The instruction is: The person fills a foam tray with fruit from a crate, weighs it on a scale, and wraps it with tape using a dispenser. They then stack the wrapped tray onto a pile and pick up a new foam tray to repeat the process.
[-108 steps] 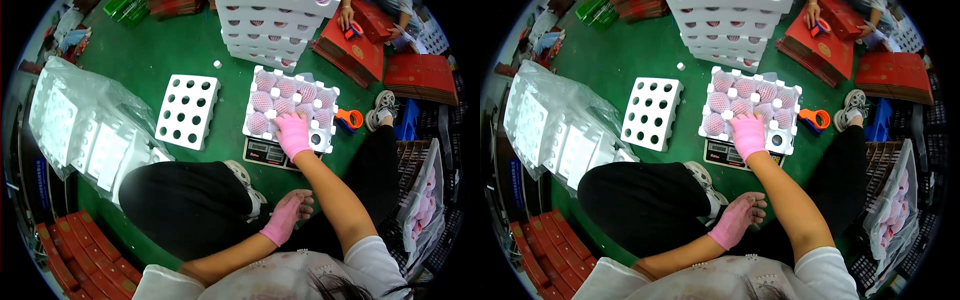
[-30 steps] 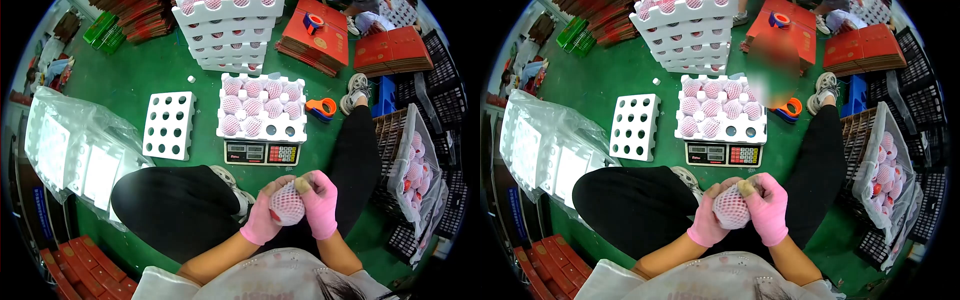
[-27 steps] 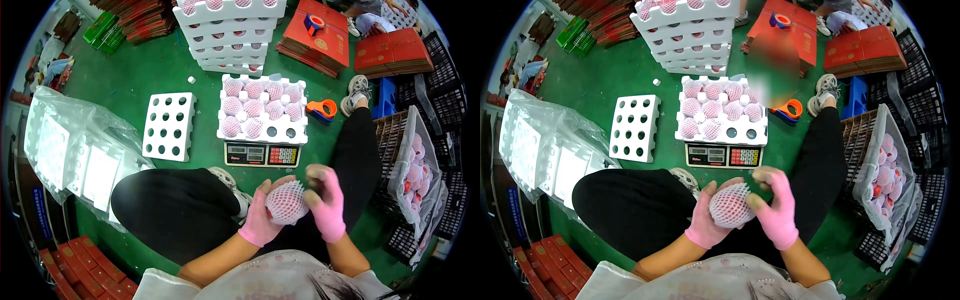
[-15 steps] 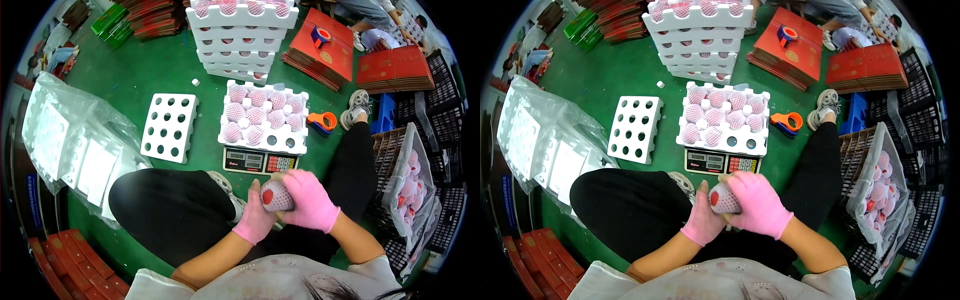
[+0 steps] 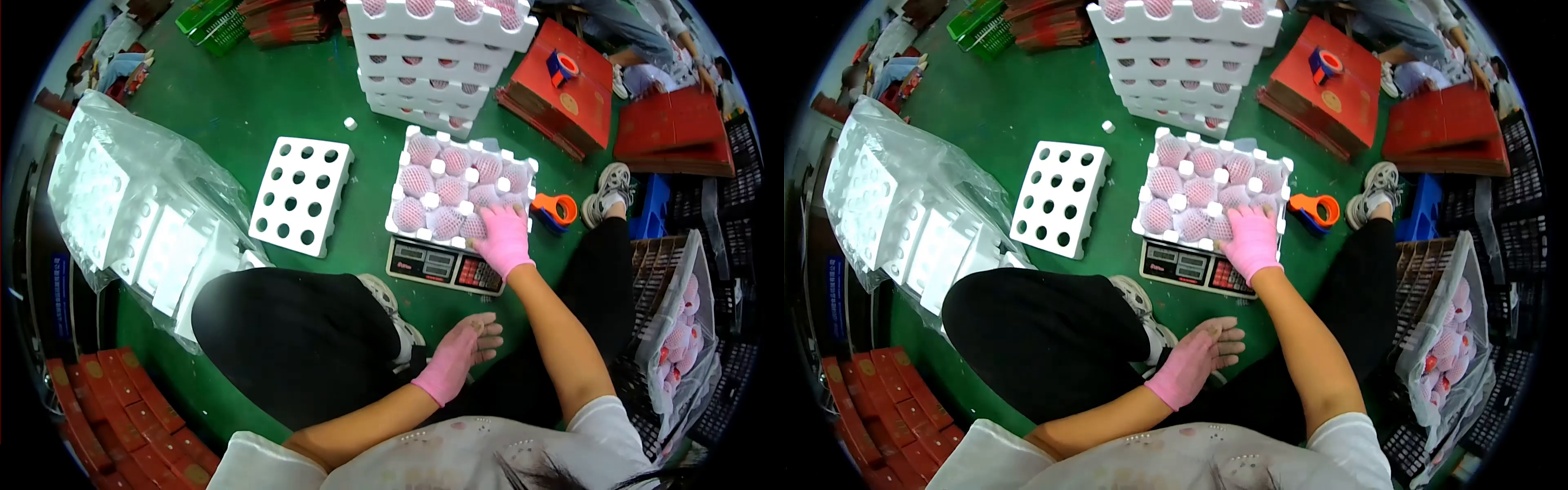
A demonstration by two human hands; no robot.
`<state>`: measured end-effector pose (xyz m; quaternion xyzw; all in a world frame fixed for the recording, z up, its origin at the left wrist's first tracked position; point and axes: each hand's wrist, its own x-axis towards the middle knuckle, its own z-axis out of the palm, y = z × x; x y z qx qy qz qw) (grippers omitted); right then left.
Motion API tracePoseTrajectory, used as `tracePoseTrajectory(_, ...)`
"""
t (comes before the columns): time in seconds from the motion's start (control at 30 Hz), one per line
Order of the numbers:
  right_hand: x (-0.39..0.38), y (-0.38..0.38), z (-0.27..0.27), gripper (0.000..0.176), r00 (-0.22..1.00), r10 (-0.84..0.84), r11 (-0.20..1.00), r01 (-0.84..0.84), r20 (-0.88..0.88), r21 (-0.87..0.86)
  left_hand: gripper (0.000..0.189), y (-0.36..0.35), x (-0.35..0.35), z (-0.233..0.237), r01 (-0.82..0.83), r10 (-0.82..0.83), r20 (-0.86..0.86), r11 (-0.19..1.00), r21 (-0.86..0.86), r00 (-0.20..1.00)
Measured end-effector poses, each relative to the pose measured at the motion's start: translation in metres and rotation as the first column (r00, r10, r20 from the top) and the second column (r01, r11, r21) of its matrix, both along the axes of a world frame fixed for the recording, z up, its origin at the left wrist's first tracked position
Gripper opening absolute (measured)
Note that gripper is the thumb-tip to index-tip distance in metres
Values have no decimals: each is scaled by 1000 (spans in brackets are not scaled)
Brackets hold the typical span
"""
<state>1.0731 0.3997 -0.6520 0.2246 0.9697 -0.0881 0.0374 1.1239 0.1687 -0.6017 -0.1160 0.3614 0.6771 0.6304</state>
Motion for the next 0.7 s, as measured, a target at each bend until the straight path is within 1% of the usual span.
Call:
tracePoseTrajectory(0.07, 9, -1, -7, 62, 999, 26, 1000, -26, -43, -4, 46, 2, 0, 6, 8, -8, 6, 1000, -9, 1000)
tracePoseTrajectory(0.17, 16, -6, 2, 61, 983, 52, 996, -39, -175, 75, 46, 0, 4, 2, 36, -36, 7, 999, -13, 999)
tracePoseTrajectory(0.2, 17, -7, 14, 54, 990, 39, 996, -28, -135, 89, 46, -1, 4, 1, 45, -45, 8, 999, -20, 999)
tracePoseTrajectory(0.23, 19, -3, 8, 46, 996, 8, 997, -1, -88, 77, 45, -2, 6, 0, 51, -51, 11, 998, -28, 999)
tracePoseTrajectory(0.3, 20, -4, -3, 40, 1000, 7, 999, -7, 12, 49, 46, -3, 11, 0, 73, -73, 18, 997, -39, 997)
tracePoseTrajectory(0.37, 15, -2, -10, 39, 999, -9, 998, 6, 52, 57, 46, 1, 14, 4, 111, -110, 12, 993, -35, 994)
tracePoseTrajectory(0.4, 13, 0, -9, 38, 998, -13, 998, 9, 65, 66, 47, 3, 13, 11, 150, -153, -39, 986, -67, 987)
tracePoseTrajectory(0.47, 26, 0, 0, 42, 995, -25, 999, 24, -92, -22, 49, 4, 10, 43, 219, -238, -140, 966, -137, 961)
tracePoseTrajectory(0.5, 34, -1, 6, 45, 985, -37, 998, 26, -169, -65, 49, 0, 1, 75, 215, -225, -202, 974, -72, 953)
tracePoseTrajectory(0.53, 49, -6, 32, 53, 960, -78, 986, 34, -270, -164, 50, -10, -14, 114, 217, -211, -260, 976, -6, 942)
tracePoseTrajectory(0.57, 71, -10, 57, 62, 923, -92, 988, 36, -375, -153, 51, -28, -32, 147, 210, -154, -405, 973, 95, 901)
tracePoseTrajectory(0.6, 96, -17, 86, 62, 897, -181, 978, 123, -404, -166, 45, -49, -52, 174, 152, -9, -627, 973, 175, 779)
tracePoseTrajectory(0.63, 128, -25, 117, 61, 856, -237, 970, 179, -460, -167, 40, -73, -76, 189, -19, 310, -844, 942, 336, 439)
tracePoseTrajectory(0.67, 168, -35, 142, 54, 804, -291, 957, 242, -519, -163, 36, -90, -100, 195, -266, 492, -861, 819, 508, -129)
tracePoseTrajectory(0.7, 216, -45, 150, 50, 755, -331, 939, 322, -565, -120, 35, -99, -132, 201, -456, 338, -780, 662, 594, -526)
